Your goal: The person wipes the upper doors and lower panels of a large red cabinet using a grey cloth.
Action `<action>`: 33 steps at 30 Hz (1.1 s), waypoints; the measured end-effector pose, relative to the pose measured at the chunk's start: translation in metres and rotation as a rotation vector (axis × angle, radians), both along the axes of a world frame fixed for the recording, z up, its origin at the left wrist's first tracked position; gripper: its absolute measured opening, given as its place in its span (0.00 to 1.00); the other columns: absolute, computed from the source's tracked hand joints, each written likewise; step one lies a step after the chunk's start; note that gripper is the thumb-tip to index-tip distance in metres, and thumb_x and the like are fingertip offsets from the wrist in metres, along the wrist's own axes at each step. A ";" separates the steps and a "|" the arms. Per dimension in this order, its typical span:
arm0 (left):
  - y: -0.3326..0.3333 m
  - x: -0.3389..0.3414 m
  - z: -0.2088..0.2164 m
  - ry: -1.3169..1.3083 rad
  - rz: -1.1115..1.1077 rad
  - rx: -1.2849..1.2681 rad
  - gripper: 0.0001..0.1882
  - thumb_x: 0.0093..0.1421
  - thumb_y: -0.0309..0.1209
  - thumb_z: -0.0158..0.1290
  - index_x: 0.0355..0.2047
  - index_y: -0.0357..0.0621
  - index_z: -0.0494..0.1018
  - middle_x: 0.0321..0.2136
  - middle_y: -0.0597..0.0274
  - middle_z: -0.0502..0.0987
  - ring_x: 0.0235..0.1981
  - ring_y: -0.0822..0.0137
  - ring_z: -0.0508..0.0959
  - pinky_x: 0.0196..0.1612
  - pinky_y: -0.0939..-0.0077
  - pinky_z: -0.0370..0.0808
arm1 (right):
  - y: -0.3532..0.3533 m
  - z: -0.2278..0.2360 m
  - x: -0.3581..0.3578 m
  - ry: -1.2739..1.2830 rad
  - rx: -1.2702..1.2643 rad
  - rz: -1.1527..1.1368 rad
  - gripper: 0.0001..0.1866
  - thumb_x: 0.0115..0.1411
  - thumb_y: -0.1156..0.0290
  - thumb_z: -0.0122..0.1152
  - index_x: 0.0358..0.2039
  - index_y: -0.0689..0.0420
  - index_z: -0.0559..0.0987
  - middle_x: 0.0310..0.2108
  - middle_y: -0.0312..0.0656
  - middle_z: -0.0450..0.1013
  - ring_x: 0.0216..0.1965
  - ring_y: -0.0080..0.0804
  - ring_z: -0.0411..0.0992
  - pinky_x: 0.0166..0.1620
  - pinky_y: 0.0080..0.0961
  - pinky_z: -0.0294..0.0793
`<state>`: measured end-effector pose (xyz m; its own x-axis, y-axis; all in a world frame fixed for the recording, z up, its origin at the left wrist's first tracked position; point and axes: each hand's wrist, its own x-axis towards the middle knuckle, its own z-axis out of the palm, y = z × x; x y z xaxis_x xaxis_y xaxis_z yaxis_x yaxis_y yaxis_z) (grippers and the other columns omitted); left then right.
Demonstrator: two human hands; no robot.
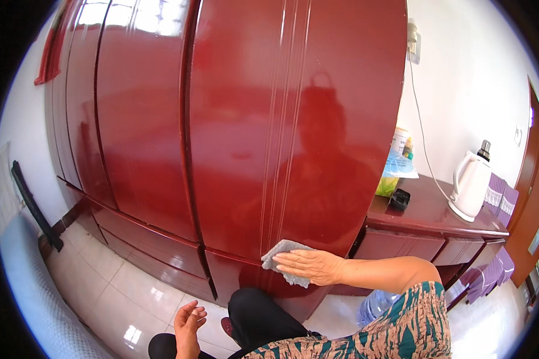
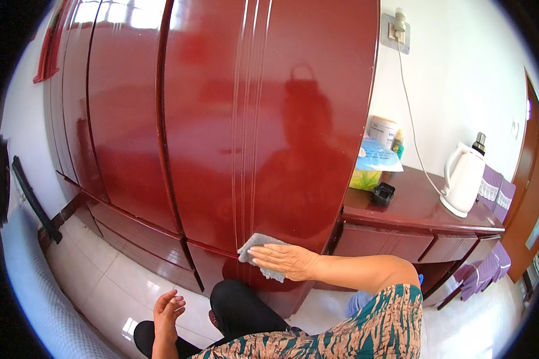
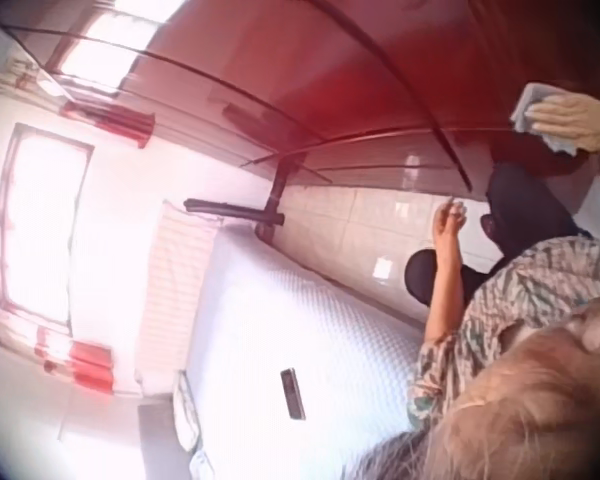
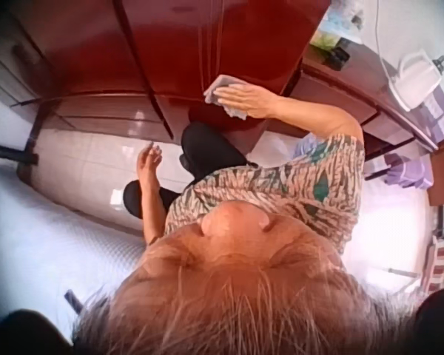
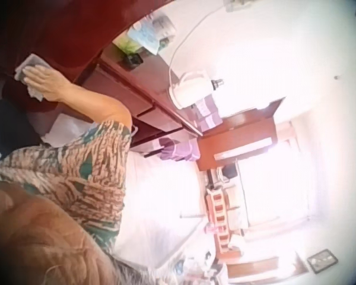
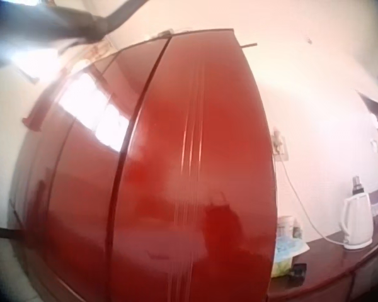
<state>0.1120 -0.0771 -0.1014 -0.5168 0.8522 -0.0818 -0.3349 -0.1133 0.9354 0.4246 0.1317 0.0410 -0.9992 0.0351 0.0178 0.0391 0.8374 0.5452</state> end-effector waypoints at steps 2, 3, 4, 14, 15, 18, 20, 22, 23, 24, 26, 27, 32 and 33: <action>-0.001 -0.002 -0.005 -0.004 0.006 -0.013 0.15 0.62 0.29 0.49 0.49 0.40 0.70 0.38 0.59 0.76 0.38 0.68 0.77 0.42 0.73 0.74 | 0.003 0.013 -0.013 0.019 0.043 0.057 0.36 0.51 0.71 0.50 0.63 0.61 0.59 0.68 0.48 0.48 0.70 0.35 0.43 0.69 0.33 0.43; -0.002 -0.003 -0.007 -0.007 0.009 -0.017 0.15 0.62 0.29 0.49 0.49 0.40 0.70 0.38 0.59 0.76 0.38 0.68 0.77 0.43 0.73 0.74 | 0.008 0.025 -0.026 0.092 0.026 0.022 0.36 0.50 0.74 0.50 0.62 0.62 0.61 0.68 0.48 0.49 0.70 0.36 0.45 0.68 0.33 0.45; -0.003 -0.001 -0.007 0.002 0.013 -0.030 0.15 0.62 0.29 0.49 0.48 0.39 0.70 0.37 0.59 0.77 0.38 0.67 0.77 0.43 0.72 0.74 | 0.012 0.046 -0.037 0.239 -0.039 0.052 0.35 0.48 0.78 0.50 0.61 0.61 0.62 0.67 0.48 0.51 0.69 0.37 0.47 0.67 0.33 0.48; -0.002 -0.004 -0.010 -0.001 0.041 -0.035 0.15 0.61 0.27 0.48 0.48 0.39 0.70 0.37 0.58 0.76 0.38 0.67 0.77 0.43 0.72 0.74 | 0.011 0.218 -0.088 0.986 0.495 -0.124 0.39 0.44 0.70 0.64 0.60 0.53 0.65 0.63 0.48 0.57 0.65 0.44 0.53 0.63 0.42 0.55; -0.002 -0.008 -0.020 0.014 0.007 -0.003 0.17 0.62 0.30 0.49 0.50 0.40 0.69 0.39 0.59 0.76 0.39 0.68 0.77 0.44 0.73 0.74 | 0.009 0.215 -0.092 0.955 0.460 -0.114 0.40 0.44 0.69 0.65 0.60 0.53 0.65 0.63 0.48 0.57 0.65 0.44 0.53 0.63 0.41 0.55; -0.006 -0.019 -0.046 0.036 -0.056 0.061 0.22 0.64 0.37 0.52 0.55 0.42 0.68 0.43 0.62 0.75 0.42 0.70 0.75 0.47 0.75 0.72 | 0.009 0.177 -0.104 0.741 0.357 -0.072 0.35 0.49 0.73 0.56 0.61 0.56 0.64 0.64 0.49 0.56 0.66 0.44 0.52 0.65 0.40 0.53; -0.001 -0.004 -0.021 0.004 -0.009 -0.015 0.17 0.62 0.31 0.50 0.50 0.40 0.70 0.39 0.60 0.76 0.39 0.69 0.77 0.44 0.74 0.73 | 0.014 0.139 -0.100 0.565 0.292 -0.056 0.32 0.52 0.76 0.49 0.61 0.59 0.63 0.65 0.49 0.55 0.67 0.43 0.51 0.66 0.38 0.51; -0.003 -0.004 -0.016 0.019 0.004 -0.018 0.16 0.62 0.31 0.49 0.50 0.40 0.70 0.39 0.59 0.76 0.40 0.68 0.77 0.44 0.74 0.73 | 0.009 0.105 -0.096 0.415 0.184 -0.037 0.32 0.53 0.78 0.46 0.61 0.62 0.62 0.65 0.50 0.54 0.68 0.41 0.49 0.66 0.35 0.50; -0.004 -0.012 -0.026 0.047 -0.013 0.019 0.19 0.63 0.34 0.50 0.53 0.41 0.69 0.41 0.60 0.76 0.42 0.68 0.76 0.46 0.74 0.72 | 0.007 0.089 -0.093 0.347 0.148 -0.029 0.33 0.52 0.78 0.47 0.62 0.62 0.61 0.66 0.50 0.53 0.68 0.40 0.49 0.66 0.34 0.50; -0.006 -0.018 -0.031 0.077 -0.025 0.054 0.21 0.64 0.37 0.50 0.55 0.41 0.68 0.44 0.60 0.76 0.44 0.68 0.76 0.48 0.74 0.72 | 0.006 0.074 -0.091 0.303 0.134 -0.015 0.32 0.53 0.77 0.46 0.62 0.62 0.62 0.66 0.50 0.53 0.68 0.39 0.49 0.67 0.33 0.49; -0.006 -0.018 -0.007 0.085 0.084 0.088 0.16 0.62 0.31 0.50 0.50 0.41 0.70 0.39 0.61 0.76 0.39 0.69 0.76 0.44 0.75 0.73 | 0.005 0.054 -0.084 0.247 0.180 -0.015 0.30 0.56 0.75 0.43 0.62 0.60 0.62 0.66 0.49 0.54 0.68 0.37 0.49 0.67 0.33 0.49; -0.007 -0.019 0.009 0.086 0.140 0.104 0.14 0.62 0.28 0.50 0.48 0.40 0.71 0.36 0.61 0.77 0.37 0.70 0.77 0.41 0.76 0.73 | 0.006 0.056 -0.082 0.278 0.178 -0.039 0.30 0.56 0.75 0.43 0.62 0.60 0.62 0.65 0.49 0.54 0.68 0.37 0.50 0.67 0.32 0.49; -0.032 -0.028 0.106 0.439 0.348 0.444 0.19 0.61 0.29 0.49 0.52 0.36 0.69 0.36 0.60 0.76 0.38 0.69 0.74 0.45 0.72 0.71 | 0.001 0.104 -0.090 0.609 0.211 -0.119 0.35 0.47 0.78 0.50 0.60 0.50 0.67 0.63 0.43 0.59 0.65 0.37 0.56 0.64 0.35 0.54; -0.041 -0.029 0.127 0.507 0.362 0.500 0.21 0.62 0.34 0.49 0.52 0.36 0.69 0.38 0.57 0.76 0.41 0.67 0.75 0.47 0.69 0.71 | 0.002 0.115 -0.093 0.672 0.252 -0.139 0.35 0.46 0.78 0.51 0.60 0.49 0.68 0.63 0.43 0.59 0.65 0.37 0.56 0.64 0.36 0.54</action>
<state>0.0831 -0.1179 0.0251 -0.6406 0.4977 0.5847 0.2554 -0.5801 0.7735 0.3315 0.1336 0.1563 -0.7562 0.0746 0.6500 0.5299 0.6526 0.5416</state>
